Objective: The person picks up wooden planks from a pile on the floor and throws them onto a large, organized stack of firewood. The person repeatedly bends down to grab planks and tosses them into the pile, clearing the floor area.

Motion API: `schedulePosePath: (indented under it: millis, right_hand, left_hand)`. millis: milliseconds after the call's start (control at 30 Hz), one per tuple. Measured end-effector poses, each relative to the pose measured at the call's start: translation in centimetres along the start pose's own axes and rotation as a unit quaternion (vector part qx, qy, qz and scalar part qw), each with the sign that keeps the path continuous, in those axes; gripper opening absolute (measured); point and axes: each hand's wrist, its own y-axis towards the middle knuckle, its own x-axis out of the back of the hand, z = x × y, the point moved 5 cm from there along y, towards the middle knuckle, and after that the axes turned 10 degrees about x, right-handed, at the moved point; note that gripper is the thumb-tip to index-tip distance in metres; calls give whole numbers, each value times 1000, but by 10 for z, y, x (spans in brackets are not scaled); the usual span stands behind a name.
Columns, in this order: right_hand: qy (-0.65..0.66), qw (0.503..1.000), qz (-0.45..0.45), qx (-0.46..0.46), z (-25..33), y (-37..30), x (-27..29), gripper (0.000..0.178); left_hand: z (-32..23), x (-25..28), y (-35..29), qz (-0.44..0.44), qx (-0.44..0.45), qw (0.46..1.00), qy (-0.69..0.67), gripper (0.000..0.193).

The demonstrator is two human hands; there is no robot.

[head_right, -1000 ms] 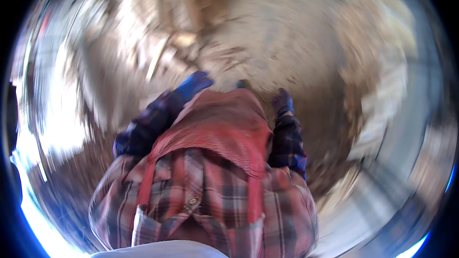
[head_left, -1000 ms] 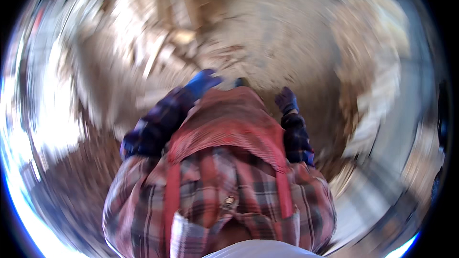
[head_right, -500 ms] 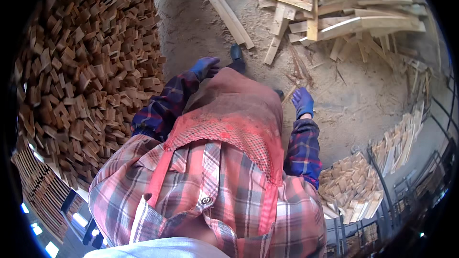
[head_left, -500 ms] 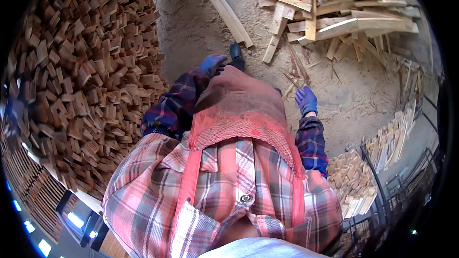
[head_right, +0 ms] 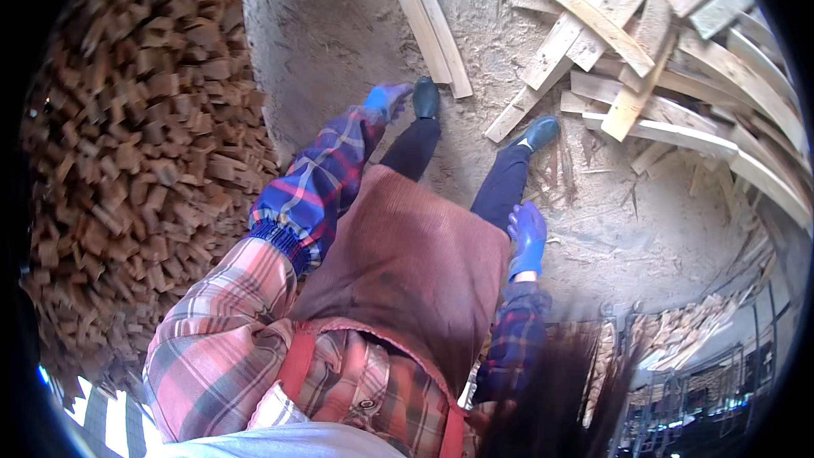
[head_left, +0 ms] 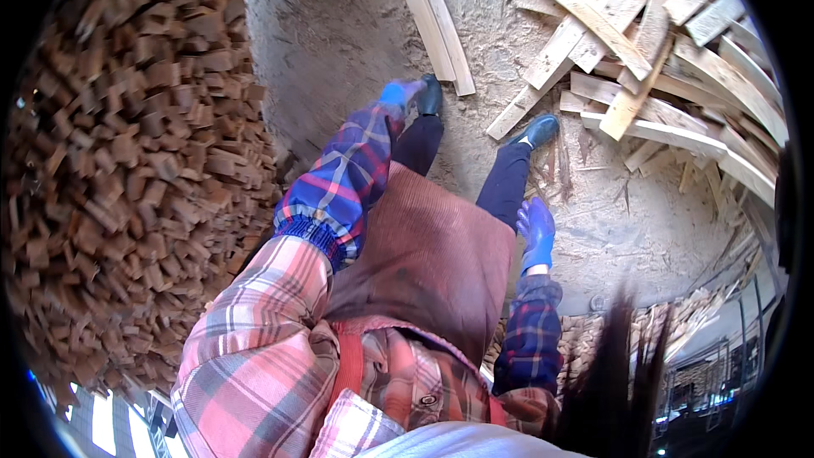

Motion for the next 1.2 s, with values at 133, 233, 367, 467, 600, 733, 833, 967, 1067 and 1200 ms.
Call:
schedulePosePath:
  millis: [133,233,367,467,600,733,833,967,1067,1200]
  right_hand:
    - [41,998,50,-7,-3,53,-44,51]
    - [44,998,39,4,12,120,-62,43]
    - [22,996,12,85,59,233,-108,45]
    - [-14,979,15,202,109,321,-140,74]
    - [-170,945,-21,278,138,402,-115,62]
    - [-46,954,108,275,131,324,-153,50]
    - [-102,975,138,141,113,221,-155,42]
    - [-36,961,252,112,105,112,-140,39]
    - [-22,949,313,31,95,69,-148,42]
    - [-7,935,345,83,84,65,-181,46]
  left_hand:
    - [8,-22,120,-140,25,989,40,50]
    - [-1,-69,158,-282,-39,959,-1,67]
    - [7,-45,222,-289,-91,952,-48,65]
    - [14,-41,239,-243,-80,962,-94,57]
    - [-37,-91,183,38,-70,977,-196,46]
    - [-31,-93,43,215,-46,945,-241,52]
    - [-9,-101,-56,234,110,928,-267,62]
    - [20,-123,-140,360,165,873,-285,73]
    - [31,-133,-174,390,191,812,-389,72]
    - [25,-135,-174,332,219,763,-510,61]
